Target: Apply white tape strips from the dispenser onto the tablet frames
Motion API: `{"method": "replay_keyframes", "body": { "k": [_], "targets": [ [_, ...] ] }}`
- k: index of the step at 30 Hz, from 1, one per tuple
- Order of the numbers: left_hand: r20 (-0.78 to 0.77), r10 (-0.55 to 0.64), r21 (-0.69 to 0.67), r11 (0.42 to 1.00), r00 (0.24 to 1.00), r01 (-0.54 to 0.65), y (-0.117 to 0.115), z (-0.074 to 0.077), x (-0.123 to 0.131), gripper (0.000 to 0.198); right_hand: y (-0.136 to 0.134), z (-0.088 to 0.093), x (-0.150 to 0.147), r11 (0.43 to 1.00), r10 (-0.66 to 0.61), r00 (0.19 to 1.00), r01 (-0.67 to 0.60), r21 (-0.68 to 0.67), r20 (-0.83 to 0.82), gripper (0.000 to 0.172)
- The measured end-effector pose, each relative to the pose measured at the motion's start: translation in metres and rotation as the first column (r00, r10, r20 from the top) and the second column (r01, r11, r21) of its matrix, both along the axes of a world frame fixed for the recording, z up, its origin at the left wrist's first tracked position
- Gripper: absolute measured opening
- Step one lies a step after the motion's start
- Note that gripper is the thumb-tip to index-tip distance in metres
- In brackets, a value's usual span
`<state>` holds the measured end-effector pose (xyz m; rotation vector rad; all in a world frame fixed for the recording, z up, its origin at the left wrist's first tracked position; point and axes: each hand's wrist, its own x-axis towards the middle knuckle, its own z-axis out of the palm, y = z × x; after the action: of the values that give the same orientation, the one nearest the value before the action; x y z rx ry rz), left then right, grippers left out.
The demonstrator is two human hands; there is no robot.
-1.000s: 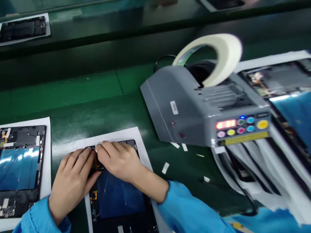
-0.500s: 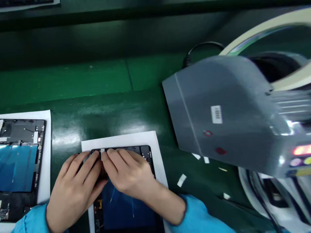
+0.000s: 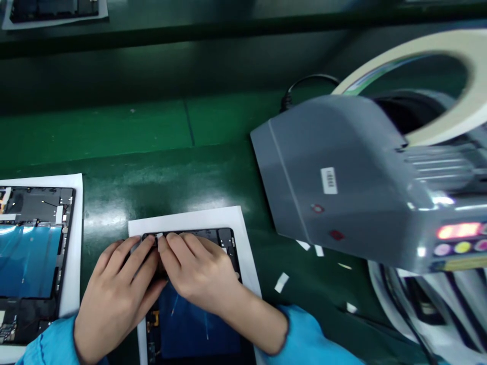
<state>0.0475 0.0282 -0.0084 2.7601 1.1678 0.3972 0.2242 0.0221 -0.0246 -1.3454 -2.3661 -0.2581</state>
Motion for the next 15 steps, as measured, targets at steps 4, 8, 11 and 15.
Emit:
{"method": "replay_keyframes", "body": {
  "k": [4,8,11,15],
  "targets": [
    [0.002,0.009,0.007,1.0,1.0,-0.009,0.0,0.001,0.001,0.033,-0.001,0.001,-0.003,1.0,-0.024,1.0,0.024,0.004,0.005,0.024],
    [0.003,0.008,0.013,1.0,1.0,-0.008,0.0,0.001,0.002,0.031,-0.002,0.004,-0.009,0.999,-0.038,0.999,0.039,-0.019,0.034,0.028],
    [-0.001,0.014,0.013,1.0,1.0,-0.014,0.001,0.001,0.003,0.032,-0.002,0.007,-0.014,0.997,-0.057,0.996,0.06,-0.045,0.072,0.029],
    [-0.015,0.02,0.007,1.0,1.0,-0.02,0.0,0.003,0.003,0.032,-0.002,0.011,-0.019,0.993,-0.071,0.993,0.079,-0.084,0.094,0.029]
  ]
}}
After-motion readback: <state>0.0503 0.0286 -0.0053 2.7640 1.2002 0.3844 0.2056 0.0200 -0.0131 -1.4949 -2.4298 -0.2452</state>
